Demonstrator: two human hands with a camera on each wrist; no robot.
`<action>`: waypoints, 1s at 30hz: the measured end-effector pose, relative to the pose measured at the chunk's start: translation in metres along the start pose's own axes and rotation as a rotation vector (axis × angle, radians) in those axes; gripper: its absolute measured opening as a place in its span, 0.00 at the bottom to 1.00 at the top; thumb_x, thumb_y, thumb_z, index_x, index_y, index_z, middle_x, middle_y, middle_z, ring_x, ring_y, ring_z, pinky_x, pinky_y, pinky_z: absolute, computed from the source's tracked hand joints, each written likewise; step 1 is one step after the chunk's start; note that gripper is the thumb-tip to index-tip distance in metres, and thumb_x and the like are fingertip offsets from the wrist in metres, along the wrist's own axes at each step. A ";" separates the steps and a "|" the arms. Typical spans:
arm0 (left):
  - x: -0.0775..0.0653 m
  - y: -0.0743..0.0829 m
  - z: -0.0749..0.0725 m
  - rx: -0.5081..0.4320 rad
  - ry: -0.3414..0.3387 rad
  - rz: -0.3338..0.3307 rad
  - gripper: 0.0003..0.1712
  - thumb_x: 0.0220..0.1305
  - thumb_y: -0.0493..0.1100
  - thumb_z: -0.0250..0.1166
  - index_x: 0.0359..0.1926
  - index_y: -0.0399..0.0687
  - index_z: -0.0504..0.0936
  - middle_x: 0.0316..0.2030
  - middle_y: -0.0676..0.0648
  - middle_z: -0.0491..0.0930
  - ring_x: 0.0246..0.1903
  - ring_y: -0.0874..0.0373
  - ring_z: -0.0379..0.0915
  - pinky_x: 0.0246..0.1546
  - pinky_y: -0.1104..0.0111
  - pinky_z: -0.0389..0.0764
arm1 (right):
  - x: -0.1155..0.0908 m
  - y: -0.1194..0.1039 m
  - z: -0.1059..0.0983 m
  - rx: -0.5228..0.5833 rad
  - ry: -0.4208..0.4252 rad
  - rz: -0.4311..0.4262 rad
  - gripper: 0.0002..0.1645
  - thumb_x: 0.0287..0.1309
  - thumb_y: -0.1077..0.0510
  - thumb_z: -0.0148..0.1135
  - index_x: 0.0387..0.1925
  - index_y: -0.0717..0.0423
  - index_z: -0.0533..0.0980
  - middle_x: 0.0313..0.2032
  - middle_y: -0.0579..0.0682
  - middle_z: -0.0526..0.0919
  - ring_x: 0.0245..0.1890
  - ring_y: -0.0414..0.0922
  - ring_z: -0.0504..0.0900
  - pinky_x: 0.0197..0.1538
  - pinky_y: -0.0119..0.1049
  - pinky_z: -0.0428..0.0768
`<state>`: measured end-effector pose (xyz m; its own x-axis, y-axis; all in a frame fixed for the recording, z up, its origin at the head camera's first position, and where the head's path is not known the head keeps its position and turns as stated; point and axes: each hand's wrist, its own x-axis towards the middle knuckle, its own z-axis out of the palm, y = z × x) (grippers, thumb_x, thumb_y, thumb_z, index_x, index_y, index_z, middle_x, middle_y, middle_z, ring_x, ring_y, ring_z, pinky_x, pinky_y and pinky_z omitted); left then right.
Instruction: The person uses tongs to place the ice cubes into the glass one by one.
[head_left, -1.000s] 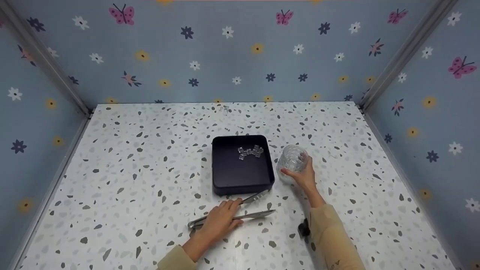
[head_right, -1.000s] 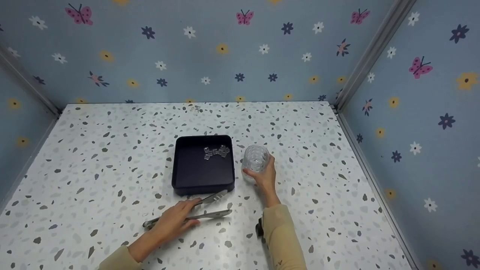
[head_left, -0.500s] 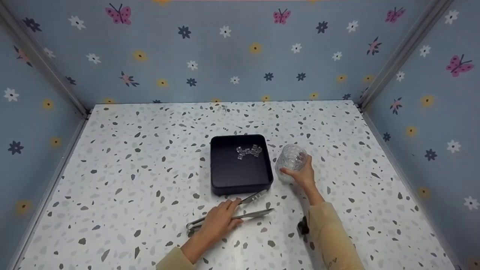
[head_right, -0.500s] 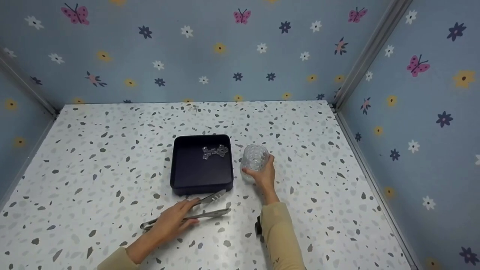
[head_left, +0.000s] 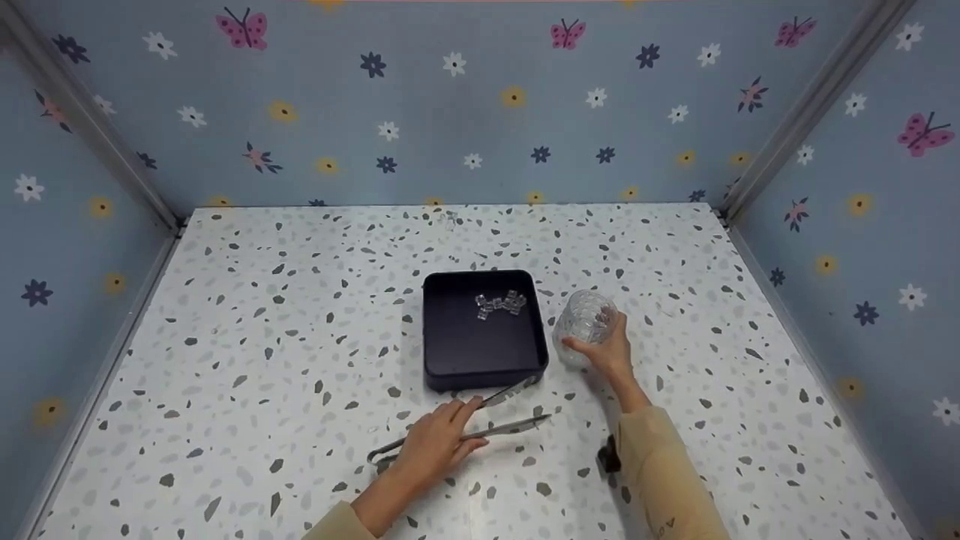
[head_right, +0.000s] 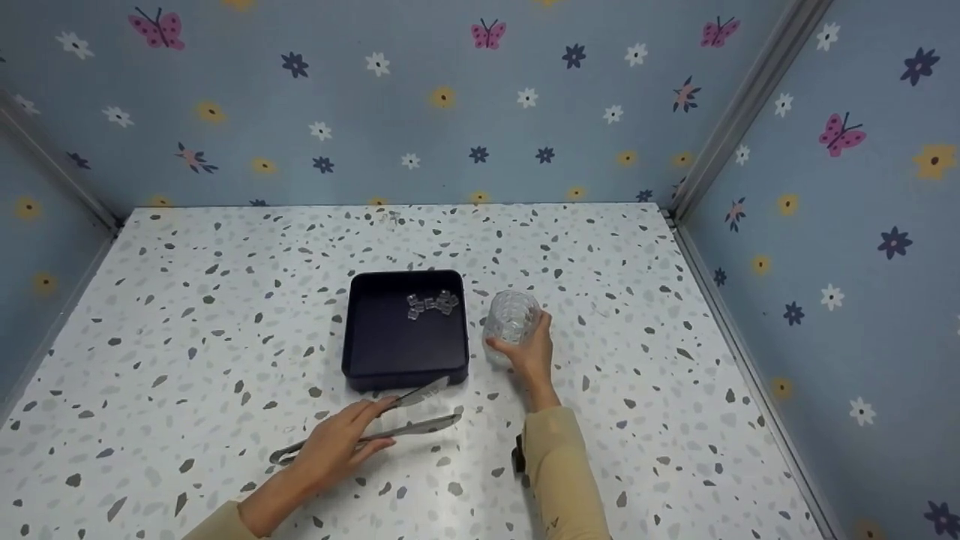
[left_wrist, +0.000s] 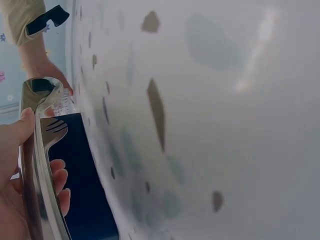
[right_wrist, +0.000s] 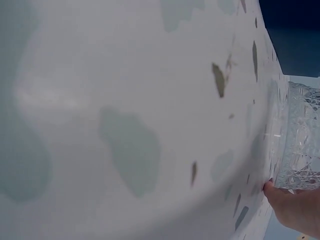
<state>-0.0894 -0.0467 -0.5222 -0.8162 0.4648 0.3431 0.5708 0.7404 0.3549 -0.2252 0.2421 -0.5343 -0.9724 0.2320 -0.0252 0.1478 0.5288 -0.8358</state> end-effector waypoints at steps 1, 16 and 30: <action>0.000 0.001 -0.002 0.001 0.011 0.001 0.31 0.54 0.55 0.60 0.55 0.45 0.69 0.37 0.48 0.73 0.34 0.55 0.72 0.28 0.63 0.73 | 0.000 0.000 0.000 0.005 0.002 -0.003 0.57 0.30 0.52 0.75 0.58 0.59 0.50 0.59 0.62 0.61 0.57 0.56 0.62 0.58 0.44 0.59; 0.008 -0.001 -0.025 0.041 0.167 -0.018 0.30 0.55 0.55 0.59 0.54 0.41 0.70 0.32 0.49 0.71 0.23 0.60 0.67 0.20 0.69 0.70 | -0.001 0.002 -0.001 0.021 -0.004 -0.029 0.57 0.29 0.52 0.76 0.58 0.60 0.50 0.57 0.63 0.61 0.57 0.56 0.62 0.58 0.44 0.60; 0.030 -0.014 -0.041 0.087 0.152 -0.096 0.31 0.54 0.55 0.60 0.54 0.39 0.70 0.31 0.46 0.72 0.24 0.56 0.69 0.19 0.66 0.71 | -0.002 0.004 0.001 0.046 0.022 -0.042 0.56 0.28 0.52 0.76 0.57 0.60 0.51 0.57 0.64 0.62 0.56 0.57 0.63 0.58 0.45 0.60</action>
<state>-0.1182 -0.0631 -0.4812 -0.8398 0.3161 0.4414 0.4758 0.8202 0.3177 -0.2226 0.2427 -0.5380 -0.9734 0.2280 0.0222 0.0977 0.5008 -0.8600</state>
